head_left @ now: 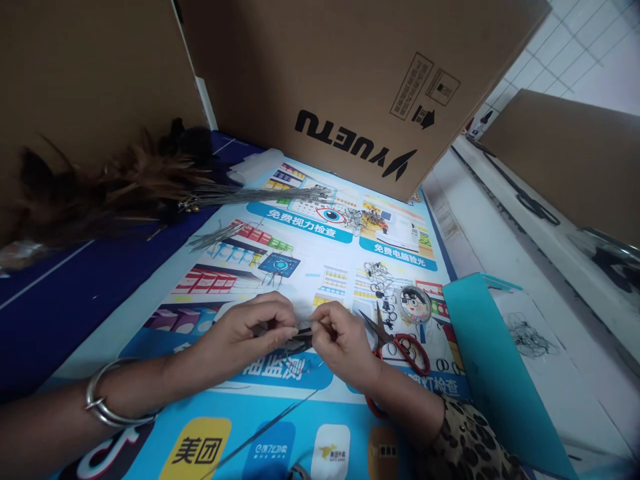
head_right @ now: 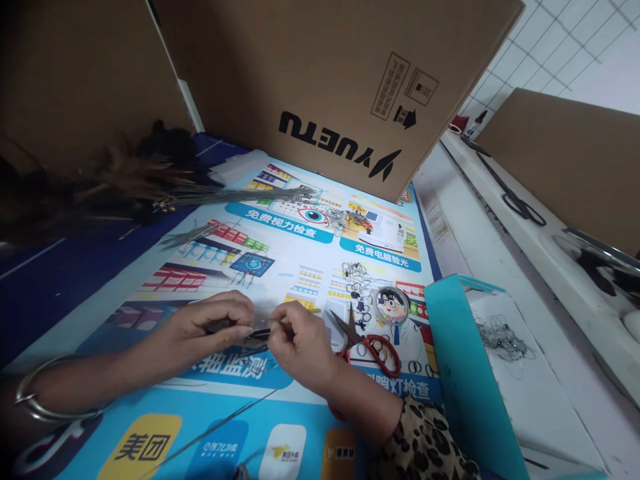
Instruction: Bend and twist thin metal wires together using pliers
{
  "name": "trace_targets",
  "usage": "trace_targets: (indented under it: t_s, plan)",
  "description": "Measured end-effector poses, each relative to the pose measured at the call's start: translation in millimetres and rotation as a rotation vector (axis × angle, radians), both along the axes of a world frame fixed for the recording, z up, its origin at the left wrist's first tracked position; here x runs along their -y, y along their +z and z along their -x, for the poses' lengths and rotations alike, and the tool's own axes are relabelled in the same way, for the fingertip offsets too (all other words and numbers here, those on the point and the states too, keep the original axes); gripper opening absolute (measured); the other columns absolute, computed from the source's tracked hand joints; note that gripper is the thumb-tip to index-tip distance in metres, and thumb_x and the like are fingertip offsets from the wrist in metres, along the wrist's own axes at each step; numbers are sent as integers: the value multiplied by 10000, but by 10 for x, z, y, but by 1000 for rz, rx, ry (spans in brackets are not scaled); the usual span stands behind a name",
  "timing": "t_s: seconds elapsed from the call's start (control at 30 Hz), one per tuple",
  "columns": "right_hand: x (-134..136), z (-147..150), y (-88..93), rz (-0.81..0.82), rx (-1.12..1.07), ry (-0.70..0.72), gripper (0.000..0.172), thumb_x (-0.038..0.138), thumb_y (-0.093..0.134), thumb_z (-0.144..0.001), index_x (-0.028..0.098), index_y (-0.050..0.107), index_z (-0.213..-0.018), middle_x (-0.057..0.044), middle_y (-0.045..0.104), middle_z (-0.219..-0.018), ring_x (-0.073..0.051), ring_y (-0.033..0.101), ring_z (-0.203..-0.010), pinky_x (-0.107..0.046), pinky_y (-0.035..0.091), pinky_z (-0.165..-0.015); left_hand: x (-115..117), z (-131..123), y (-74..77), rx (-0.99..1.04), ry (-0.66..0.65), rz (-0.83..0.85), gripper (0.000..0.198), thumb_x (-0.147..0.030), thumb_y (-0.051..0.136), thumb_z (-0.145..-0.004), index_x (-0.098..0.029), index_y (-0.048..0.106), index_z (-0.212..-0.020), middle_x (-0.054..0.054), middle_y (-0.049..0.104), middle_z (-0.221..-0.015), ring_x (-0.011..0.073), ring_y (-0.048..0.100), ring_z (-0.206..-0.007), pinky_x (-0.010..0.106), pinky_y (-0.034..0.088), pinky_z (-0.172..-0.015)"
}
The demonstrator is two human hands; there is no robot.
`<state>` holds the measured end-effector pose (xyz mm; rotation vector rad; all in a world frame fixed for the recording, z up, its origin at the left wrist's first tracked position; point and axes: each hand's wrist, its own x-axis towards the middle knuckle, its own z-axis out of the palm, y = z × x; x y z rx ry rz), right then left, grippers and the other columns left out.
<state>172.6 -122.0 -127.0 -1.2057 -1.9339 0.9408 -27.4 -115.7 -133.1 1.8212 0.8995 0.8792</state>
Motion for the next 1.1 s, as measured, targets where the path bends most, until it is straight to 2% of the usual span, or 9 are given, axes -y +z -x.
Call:
trace_targets:
  t_s: [0.37, 0.63, 0.83, 0.93, 1.1]
  plan:
    - [3, 7, -27, 11, 30, -25, 88, 185, 477, -779, 183, 539, -841, 68, 431, -551, -77, 413, -474, -191, 329, -492, 8, 25, -50, 18, 23, 27, 97, -233, 521, -882, -185, 605, -869, 30, 595, -861, 147, 559, -811, 251, 450, -705]
    - [24, 22, -14, -47, 106, -33, 121, 208, 477, -781, 185, 571, -853, 37, 516, -591, -93, 453, -501, -202, 376, -517, 22, -10, -35, 3, 60, 189, 135, -271, 475, -889, -163, 552, -859, 4, 516, -754, 118, 482, -656, 219, 423, -559]
    - [26, 30, -3, -103, 136, -16, 120, 213, 477, -781, 190, 570, -853, 23, 535, -599, -108, 477, -523, -209, 391, -530, 12, -14, -3, 35, 45, 216, 180, -316, 510, -882, -159, 574, -822, 5, 540, -722, 123, 503, -657, 220, 443, -564]
    - [29, 40, 2, -109, 139, -11, 106, 213, 477, -782, 195, 565, -838, 24, 536, -595, -111, 482, -532, -207, 393, -535, 13, -26, 26, 38, 60, 193, 193, -320, 524, -878, -157, 591, -800, 13, 574, -733, 132, 537, -680, 231, 458, -598]
    - [32, 61, -18, -125, 115, 4, 112, 223, 483, -787, 188, 579, -832, 23, 539, -597, -105, 479, -514, -212, 396, -532, 31, -53, 47, -7, 140, 65, 191, -298, 501, -890, -167, 569, -769, -16, 546, -675, 110, 514, -607, 213, 425, -560]
